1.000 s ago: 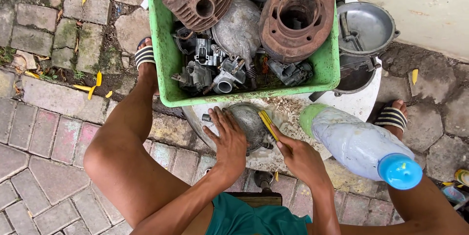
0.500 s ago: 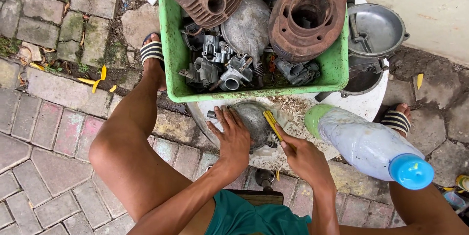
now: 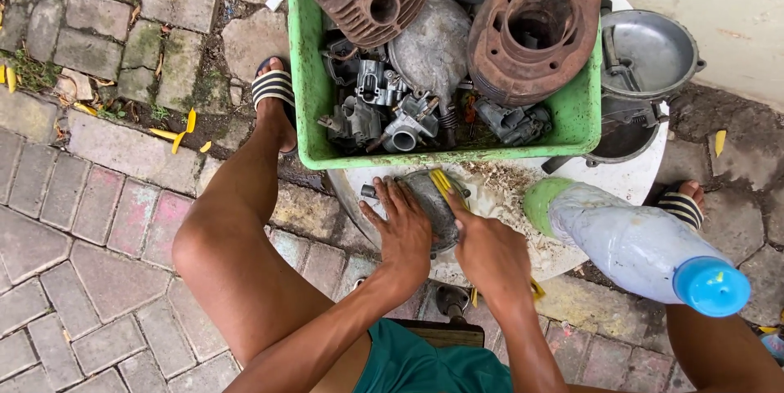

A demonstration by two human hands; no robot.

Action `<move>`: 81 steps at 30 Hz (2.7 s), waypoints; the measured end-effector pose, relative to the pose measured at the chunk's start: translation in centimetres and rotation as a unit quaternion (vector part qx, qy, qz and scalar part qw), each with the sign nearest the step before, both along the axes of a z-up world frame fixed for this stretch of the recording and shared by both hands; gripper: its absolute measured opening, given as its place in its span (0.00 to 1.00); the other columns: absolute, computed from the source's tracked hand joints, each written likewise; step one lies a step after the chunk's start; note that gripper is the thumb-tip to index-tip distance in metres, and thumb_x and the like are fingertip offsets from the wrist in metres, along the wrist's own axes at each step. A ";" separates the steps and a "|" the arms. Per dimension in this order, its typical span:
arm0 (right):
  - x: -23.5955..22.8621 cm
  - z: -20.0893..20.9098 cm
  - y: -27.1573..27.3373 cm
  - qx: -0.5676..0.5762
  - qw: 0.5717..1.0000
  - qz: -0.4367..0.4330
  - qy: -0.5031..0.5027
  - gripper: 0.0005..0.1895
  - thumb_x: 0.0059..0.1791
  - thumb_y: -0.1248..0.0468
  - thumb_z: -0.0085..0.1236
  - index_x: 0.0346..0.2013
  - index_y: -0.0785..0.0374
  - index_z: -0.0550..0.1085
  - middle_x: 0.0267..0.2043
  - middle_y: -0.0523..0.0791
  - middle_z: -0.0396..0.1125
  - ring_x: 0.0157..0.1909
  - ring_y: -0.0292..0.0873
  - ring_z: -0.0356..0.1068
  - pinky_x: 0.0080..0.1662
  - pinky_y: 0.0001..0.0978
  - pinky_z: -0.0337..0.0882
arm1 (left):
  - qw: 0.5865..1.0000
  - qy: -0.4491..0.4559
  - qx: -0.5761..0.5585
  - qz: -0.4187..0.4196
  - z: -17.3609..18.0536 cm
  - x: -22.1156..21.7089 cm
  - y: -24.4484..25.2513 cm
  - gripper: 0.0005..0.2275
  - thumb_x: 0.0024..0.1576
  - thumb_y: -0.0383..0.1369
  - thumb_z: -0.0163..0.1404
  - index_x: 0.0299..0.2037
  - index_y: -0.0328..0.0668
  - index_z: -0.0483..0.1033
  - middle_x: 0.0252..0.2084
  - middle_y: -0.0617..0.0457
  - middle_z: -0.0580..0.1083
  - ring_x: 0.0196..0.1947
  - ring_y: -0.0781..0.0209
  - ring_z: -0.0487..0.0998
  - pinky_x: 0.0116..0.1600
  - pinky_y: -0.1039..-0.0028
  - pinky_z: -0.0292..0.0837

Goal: Cleaning a motorcycle engine part with a brush and cleaning fluid

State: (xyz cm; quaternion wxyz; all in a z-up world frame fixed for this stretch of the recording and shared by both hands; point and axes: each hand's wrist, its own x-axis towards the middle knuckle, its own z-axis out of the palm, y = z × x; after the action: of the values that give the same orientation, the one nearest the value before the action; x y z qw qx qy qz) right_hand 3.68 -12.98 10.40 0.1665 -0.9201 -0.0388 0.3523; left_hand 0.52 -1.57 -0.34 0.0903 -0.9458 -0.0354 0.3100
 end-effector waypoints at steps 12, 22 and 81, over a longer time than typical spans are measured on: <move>-1.7 0.2 0.7 -0.029 0.998 0.015 -0.055 0.31 0.54 0.70 0.42 0.71 0.46 0.60 0.12 0.42 0.67 0.10 0.38 0.55 0.16 0.34 0.58 | 0.997 -0.076 0.005 -0.007 -2.3 -1.0 0.4 0.56 0.45 0.64 0.55 0.73 0.27 0.44 0.76 0.26 0.42 0.75 0.20 0.33 0.67 0.24 0.42; -5.0 -0.5 -0.6 -0.053 0.999 0.003 -0.009 0.33 0.56 0.59 0.39 0.77 0.41 0.49 0.25 0.47 0.68 0.20 0.46 0.66 0.25 0.41 0.67 | 0.991 -0.025 -0.129 0.029 3.9 1.8 5.3 0.06 0.52 0.19 0.59 0.33 0.42 0.82 0.71 0.33 0.61 0.77 0.28 0.46 0.75 0.30 0.28; -5.9 -4.8 -1.1 0.040 0.982 -0.166 -0.080 0.28 0.58 0.61 0.35 0.75 0.56 0.56 0.36 0.57 0.76 0.24 0.44 0.76 0.19 0.28 0.67 | 0.944 -0.150 -0.265 0.126 -5.1 1.3 8.3 0.11 0.50 0.23 0.63 0.43 0.31 0.83 0.27 0.37 0.78 0.30 0.40 0.83 0.34 0.49 0.84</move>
State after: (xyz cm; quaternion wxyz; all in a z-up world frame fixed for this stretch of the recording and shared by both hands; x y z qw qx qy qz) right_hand -2.27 -14.08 5.62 0.2561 -0.9316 0.0872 0.2429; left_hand 1.79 6.70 -5.40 -0.2093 -0.9589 -0.0837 0.1720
